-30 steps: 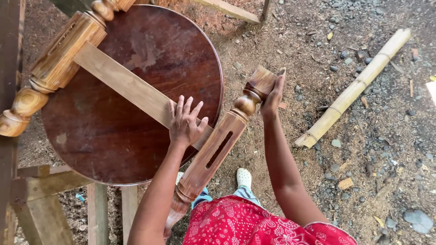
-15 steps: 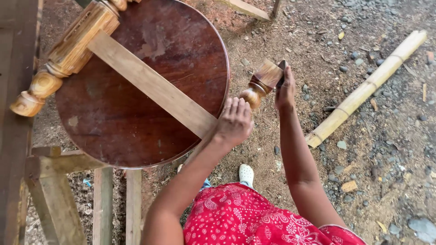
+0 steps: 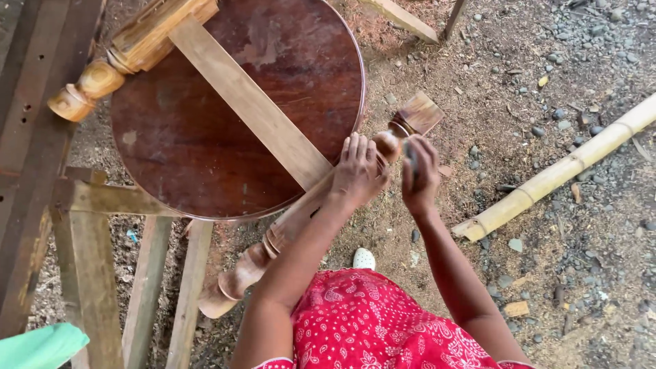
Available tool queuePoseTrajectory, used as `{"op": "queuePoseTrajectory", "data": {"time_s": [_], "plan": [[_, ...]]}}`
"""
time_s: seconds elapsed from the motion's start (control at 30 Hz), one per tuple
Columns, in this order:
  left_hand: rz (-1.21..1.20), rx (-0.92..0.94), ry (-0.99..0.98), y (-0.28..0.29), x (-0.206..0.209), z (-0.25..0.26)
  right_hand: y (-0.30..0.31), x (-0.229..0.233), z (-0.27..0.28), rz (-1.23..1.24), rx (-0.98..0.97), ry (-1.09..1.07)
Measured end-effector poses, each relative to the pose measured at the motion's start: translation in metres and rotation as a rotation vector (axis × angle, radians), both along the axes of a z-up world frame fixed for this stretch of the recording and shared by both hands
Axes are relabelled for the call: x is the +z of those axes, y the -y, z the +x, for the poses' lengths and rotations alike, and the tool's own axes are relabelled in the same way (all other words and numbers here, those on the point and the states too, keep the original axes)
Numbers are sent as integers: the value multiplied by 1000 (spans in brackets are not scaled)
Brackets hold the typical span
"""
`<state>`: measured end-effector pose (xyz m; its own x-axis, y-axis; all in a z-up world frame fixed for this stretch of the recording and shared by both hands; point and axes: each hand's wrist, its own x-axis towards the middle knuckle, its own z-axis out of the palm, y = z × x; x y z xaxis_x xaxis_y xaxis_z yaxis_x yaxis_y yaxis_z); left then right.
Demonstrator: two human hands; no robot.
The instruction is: The person sands a wooden chair frame using a sanding block. They hold the frame with one hand and rub the sanding block along the legs and crossbars, focusing on the carved details and flat surfaces.
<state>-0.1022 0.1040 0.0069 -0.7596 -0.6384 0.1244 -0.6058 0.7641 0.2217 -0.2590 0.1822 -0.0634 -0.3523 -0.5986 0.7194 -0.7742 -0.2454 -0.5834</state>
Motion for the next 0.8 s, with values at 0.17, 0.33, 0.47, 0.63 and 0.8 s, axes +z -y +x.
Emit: {"op": "queuePoseTrajectory", "data": {"time_s": [0.17, 0.33, 0.47, 0.63, 0.8], "plan": [[434, 54, -310, 12, 48, 57, -12, 28, 28, 201, 53, -253], [309, 313, -394, 64, -7, 122, -18, 34, 41, 354, 88, -291], [-21, 361, -349, 103, -33, 137, -22, 9, 31, 250, 168, -195], [-161, 280, -372, 117, -29, 129, -30, 24, 10, 410, 50, 178], [50, 519, -164, 131, -16, 111, -22, 55, 11, 479, -27, -132]]}}
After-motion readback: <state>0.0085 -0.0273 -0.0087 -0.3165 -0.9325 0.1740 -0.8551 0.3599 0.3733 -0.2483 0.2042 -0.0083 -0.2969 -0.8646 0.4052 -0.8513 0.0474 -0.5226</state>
